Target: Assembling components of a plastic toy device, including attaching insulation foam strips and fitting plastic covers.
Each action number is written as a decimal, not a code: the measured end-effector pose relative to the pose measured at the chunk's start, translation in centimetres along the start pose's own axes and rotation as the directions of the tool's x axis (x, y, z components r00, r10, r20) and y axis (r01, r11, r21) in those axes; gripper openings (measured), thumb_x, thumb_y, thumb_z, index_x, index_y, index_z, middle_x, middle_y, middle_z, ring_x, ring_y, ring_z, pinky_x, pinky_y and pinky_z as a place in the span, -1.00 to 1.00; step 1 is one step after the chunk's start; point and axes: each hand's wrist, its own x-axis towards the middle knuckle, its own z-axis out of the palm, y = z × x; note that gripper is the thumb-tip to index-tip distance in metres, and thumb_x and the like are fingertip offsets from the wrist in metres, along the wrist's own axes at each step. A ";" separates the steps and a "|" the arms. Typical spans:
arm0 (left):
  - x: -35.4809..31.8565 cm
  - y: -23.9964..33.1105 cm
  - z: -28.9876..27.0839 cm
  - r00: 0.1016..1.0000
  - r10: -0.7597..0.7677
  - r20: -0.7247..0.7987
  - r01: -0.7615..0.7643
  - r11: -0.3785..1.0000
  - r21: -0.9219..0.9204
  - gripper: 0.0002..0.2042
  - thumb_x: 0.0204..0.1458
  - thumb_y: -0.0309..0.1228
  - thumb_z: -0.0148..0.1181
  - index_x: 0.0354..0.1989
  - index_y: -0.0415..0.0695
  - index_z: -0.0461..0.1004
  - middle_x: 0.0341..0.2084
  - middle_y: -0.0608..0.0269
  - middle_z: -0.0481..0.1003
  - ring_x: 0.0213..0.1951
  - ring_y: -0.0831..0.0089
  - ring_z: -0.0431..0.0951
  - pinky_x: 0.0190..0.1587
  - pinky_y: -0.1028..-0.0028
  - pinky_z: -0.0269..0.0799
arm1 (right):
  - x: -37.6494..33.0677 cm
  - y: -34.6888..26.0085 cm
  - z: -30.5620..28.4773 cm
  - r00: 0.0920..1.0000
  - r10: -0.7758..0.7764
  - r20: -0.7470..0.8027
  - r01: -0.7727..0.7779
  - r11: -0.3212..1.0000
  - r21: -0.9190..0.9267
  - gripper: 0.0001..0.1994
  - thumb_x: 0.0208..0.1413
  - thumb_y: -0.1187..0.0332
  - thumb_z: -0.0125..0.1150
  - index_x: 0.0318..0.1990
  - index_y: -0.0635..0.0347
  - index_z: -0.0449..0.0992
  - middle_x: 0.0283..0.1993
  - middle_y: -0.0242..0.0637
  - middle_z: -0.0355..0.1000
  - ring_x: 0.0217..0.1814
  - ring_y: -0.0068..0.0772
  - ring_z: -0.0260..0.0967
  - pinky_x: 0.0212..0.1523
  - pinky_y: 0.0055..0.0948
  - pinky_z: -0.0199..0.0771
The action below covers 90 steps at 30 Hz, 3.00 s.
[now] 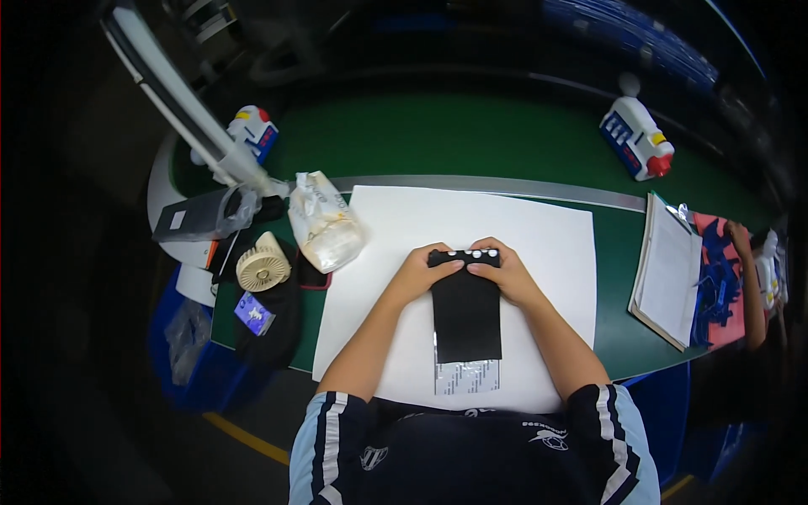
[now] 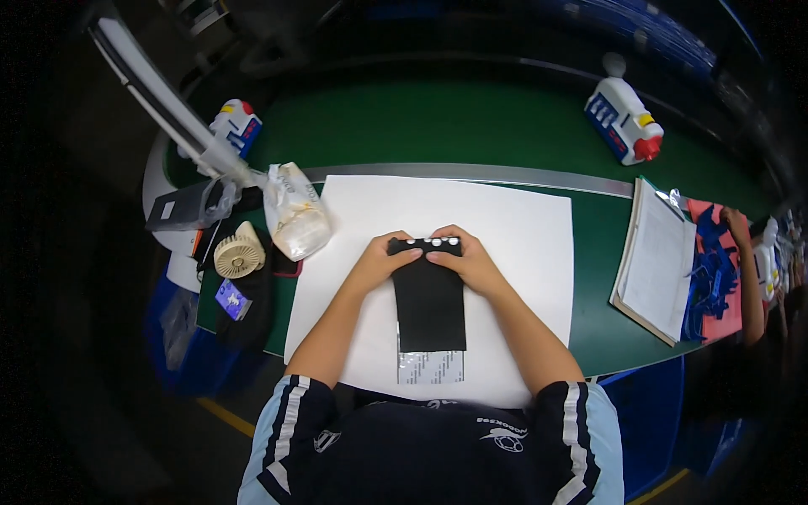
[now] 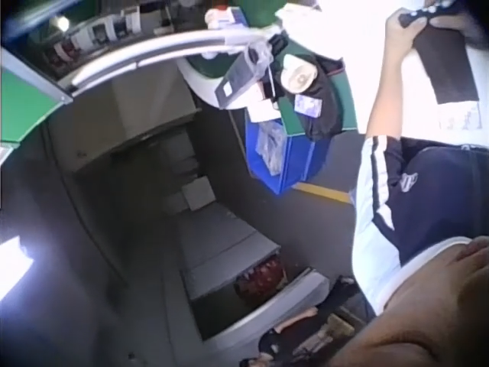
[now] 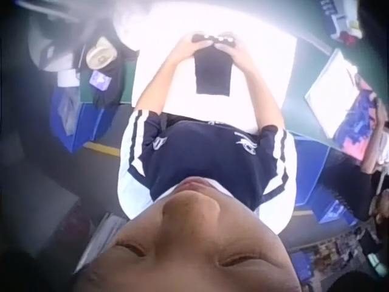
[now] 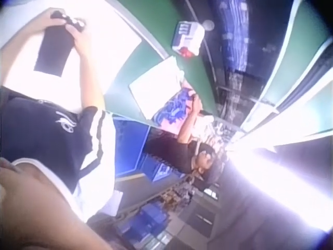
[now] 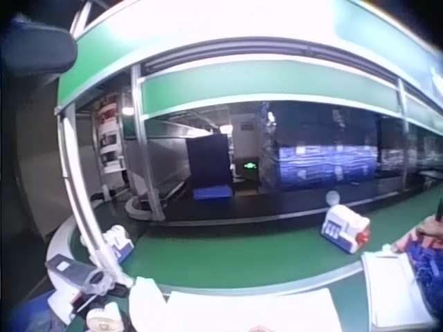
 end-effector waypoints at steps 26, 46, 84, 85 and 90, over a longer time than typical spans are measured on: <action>-0.7 -0.3 -0.3 0.997 -0.077 -0.018 0.073 0.985 -0.157 -0.72 -0.20 -0.49 0.22 -0.29 -0.27 0.35 -0.43 0.29 0.40 -0.39 0.56 0.40 -0.29 0.61 0.32 | -0.2 0.4 -0.2 0.991 -0.109 0.073 0.110 0.994 -0.002 -0.74 -0.03 0.30 0.21 -0.20 0.16 0.38 -0.33 -0.39 0.32 -0.24 -0.61 0.19 -0.20 -0.60 0.22; -1.0 -0.1 0.1 0.996 -0.090 0.025 0.091 0.995 -0.031 -0.61 -0.22 -0.49 0.26 -0.16 -0.35 0.36 -0.33 0.18 0.45 -0.32 0.46 0.45 -0.22 0.53 0.38 | -0.3 0.6 -0.7 0.986 -0.147 0.073 0.147 0.989 -0.002 -0.75 -0.02 0.29 0.20 -0.21 0.16 0.38 -0.31 -0.37 0.32 -0.23 -0.59 0.19 -0.19 -0.59 0.20; -0.8 -0.7 0.1 0.994 -0.109 -0.004 0.109 0.992 -0.058 -0.66 -0.15 -0.48 0.21 -0.16 -0.34 0.37 -0.32 0.22 0.45 -0.31 0.52 0.44 -0.19 0.57 0.34 | 0.1 1.1 -0.7 0.966 -0.247 0.074 0.252 0.965 -0.067 -0.75 -0.03 0.29 0.21 -0.23 0.18 0.37 -0.35 -0.40 0.32 -0.26 -0.59 0.18 -0.19 -0.59 0.19; -0.7 -0.8 -0.1 0.993 -0.120 0.012 0.120 0.992 -0.048 -0.60 -0.16 -0.45 0.22 -0.12 -0.34 0.31 -0.29 0.18 0.43 -0.29 0.47 0.44 -0.17 0.54 0.35 | 0.1 1.1 -0.7 0.966 -0.247 0.075 0.252 0.965 -0.066 -0.75 -0.03 0.29 0.21 -0.23 0.18 0.37 -0.35 -0.40 0.32 -0.26 -0.59 0.18 -0.19 -0.59 0.19; -0.8 -0.9 -0.1 0.992 -0.125 0.006 0.125 0.992 -0.017 -0.54 -0.16 -0.41 0.23 -0.08 -0.34 0.26 -0.26 0.14 0.40 -0.26 0.42 0.43 -0.15 0.51 0.36 | -0.2 0.6 -0.6 0.976 -0.205 0.080 0.209 0.977 -0.046 -0.74 -0.03 0.28 0.21 -0.23 0.17 0.37 -0.37 -0.39 0.31 -0.28 -0.59 0.18 -0.23 -0.59 0.18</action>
